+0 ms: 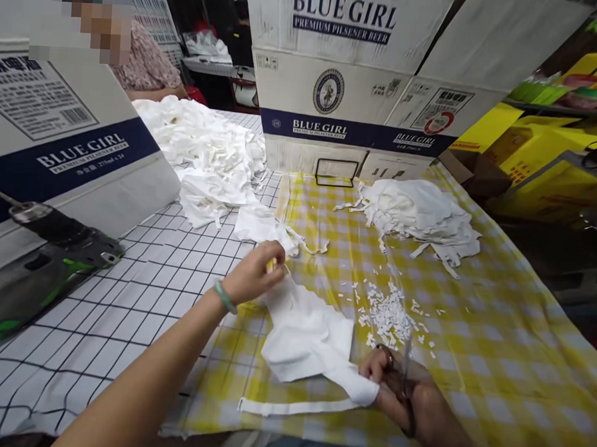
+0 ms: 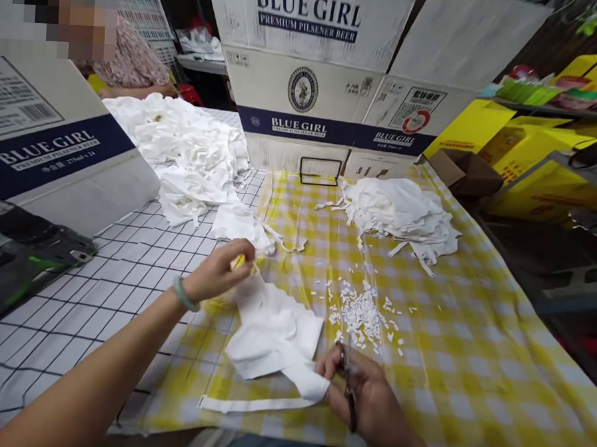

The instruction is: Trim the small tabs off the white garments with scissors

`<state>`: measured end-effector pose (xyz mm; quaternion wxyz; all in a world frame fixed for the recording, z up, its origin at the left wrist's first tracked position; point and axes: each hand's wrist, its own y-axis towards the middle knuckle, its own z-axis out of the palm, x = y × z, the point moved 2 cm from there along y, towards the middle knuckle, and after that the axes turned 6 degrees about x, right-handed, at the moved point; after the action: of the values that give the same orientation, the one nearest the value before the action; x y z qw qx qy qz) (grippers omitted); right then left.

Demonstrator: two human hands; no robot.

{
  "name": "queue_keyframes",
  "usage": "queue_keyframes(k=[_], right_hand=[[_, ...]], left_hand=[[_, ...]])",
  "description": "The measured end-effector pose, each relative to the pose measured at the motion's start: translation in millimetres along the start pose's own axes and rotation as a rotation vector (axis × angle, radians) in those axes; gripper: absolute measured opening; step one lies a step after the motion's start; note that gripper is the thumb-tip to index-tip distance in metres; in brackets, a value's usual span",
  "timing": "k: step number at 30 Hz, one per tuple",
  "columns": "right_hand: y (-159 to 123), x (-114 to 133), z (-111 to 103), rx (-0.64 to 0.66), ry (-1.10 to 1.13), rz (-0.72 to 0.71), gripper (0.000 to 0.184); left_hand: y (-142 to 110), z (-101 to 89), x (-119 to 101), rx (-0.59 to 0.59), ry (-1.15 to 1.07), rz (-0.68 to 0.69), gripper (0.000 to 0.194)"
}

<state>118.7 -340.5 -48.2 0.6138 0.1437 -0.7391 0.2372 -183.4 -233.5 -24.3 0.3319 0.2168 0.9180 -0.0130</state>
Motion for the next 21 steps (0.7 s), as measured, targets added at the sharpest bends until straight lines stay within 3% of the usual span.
queue_keyframes(k=[3, 6, 9, 12, 15, 17, 21], right_hand=[[26, 11, 10, -0.057, -0.123, -0.068, 0.017], [63, 28, 38, -0.177, -0.121, -0.235, 0.025], [105, 39, 73, -0.098, -0.051, -0.318, 0.033], [135, 37, 88, 0.006, -0.007, -0.268, 0.019], [147, 32, 80, 0.003, 0.138, -0.228, 0.019], [145, 32, 77, 0.023, 0.223, -0.224, 0.023], [130, 30, 109, 0.231, 0.245, -0.198, 0.046]], left_hand=[[-33, -18.2, -10, -0.160, -0.175, -0.104, 0.009], [-56, -26.7, -29, -0.301, -0.594, -0.186, 0.012], [-72, -34.2, -50, -0.357, -0.982, -0.229, 0.012], [-94, -43.3, -59, -0.418, -1.146, -0.290, 0.009], [-119, -42.4, -54, -0.502, -1.216, -0.373, 0.008], [-132, -33.4, -48, -0.491, -1.269, -0.436, 0.009], [-140, -17.2, -44, -0.451, -1.423, -0.480, 0.008]])
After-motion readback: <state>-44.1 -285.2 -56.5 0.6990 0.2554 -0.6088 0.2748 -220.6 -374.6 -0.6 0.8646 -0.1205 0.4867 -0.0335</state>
